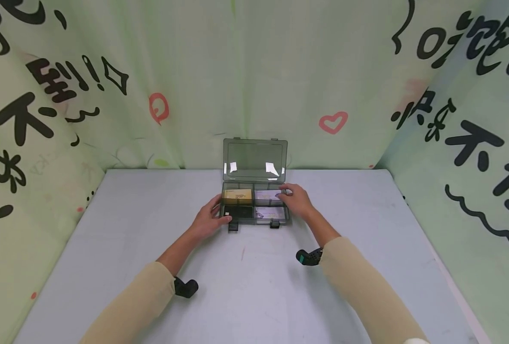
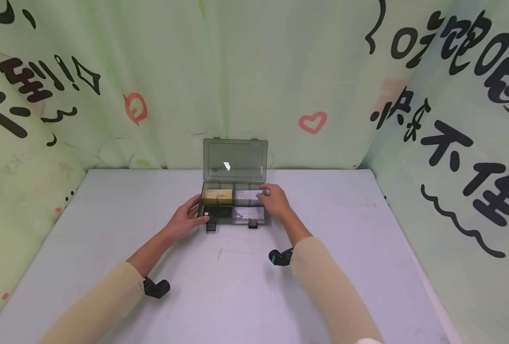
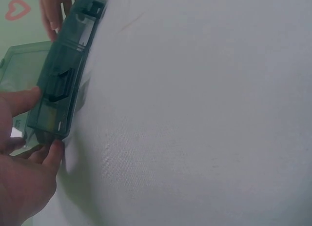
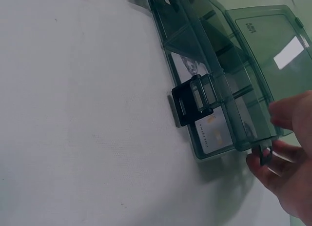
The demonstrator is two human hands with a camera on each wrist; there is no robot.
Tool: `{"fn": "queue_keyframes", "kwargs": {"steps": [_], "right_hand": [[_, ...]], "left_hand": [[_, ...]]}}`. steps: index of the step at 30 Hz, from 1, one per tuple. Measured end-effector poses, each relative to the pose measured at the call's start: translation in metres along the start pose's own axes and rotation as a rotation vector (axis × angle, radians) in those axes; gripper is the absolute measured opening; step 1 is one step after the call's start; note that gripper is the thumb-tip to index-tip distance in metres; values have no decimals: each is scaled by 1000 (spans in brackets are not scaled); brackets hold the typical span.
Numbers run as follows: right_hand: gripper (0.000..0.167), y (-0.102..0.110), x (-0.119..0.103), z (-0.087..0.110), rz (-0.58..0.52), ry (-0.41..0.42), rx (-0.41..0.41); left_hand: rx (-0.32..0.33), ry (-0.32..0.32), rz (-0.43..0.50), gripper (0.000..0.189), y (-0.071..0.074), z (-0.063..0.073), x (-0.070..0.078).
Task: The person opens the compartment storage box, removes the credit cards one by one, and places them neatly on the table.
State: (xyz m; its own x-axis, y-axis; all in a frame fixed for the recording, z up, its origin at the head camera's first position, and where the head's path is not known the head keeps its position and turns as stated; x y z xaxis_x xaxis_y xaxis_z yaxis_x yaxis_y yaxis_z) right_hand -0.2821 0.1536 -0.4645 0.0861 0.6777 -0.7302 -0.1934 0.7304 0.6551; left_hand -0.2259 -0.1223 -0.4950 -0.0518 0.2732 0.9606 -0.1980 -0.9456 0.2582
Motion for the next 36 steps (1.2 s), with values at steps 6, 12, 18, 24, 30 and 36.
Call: {"fn": "queue_keyframes", "kwargs": {"steps": [6,12,18,24,30,36], "right_hand": [[38,-1,-2,-7,99,2,-20],[38,-2,-2,-12,192,18,-28],[39,0,-5,-17,260,40,-59],[40,-2,-5,-22,306,42,-79],[38,-3,-4,-24,356,71,-82],[38,-2,-4,-25,377,96,-90]], "left_hand": [[-9,-21,7,82,-1,-1,0],[-10,-20,9,83,-1,-2,-1],[-13,-22,-16,82,-1,-2,-1],[-12,-23,-18,82,0,-1,0],[-12,2,-15,83,0,-1,-1],[-5,1,-11,82,0,0,-1]]}}
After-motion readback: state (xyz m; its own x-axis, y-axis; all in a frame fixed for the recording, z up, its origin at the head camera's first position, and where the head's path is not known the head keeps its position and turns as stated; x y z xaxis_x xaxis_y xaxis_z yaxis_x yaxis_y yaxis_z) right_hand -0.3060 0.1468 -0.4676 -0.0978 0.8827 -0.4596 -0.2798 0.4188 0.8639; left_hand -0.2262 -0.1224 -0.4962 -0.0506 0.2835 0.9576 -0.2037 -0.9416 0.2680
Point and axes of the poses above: each hand's wrist, its own z-axis away from the middle knuckle, its own y-axis out of the back of the hand, x = y × z, the point moved 1 cm from there along -z, towards the middle knuckle, and after that the axes turned 6 degrees about -y, right-handed, at the moved point
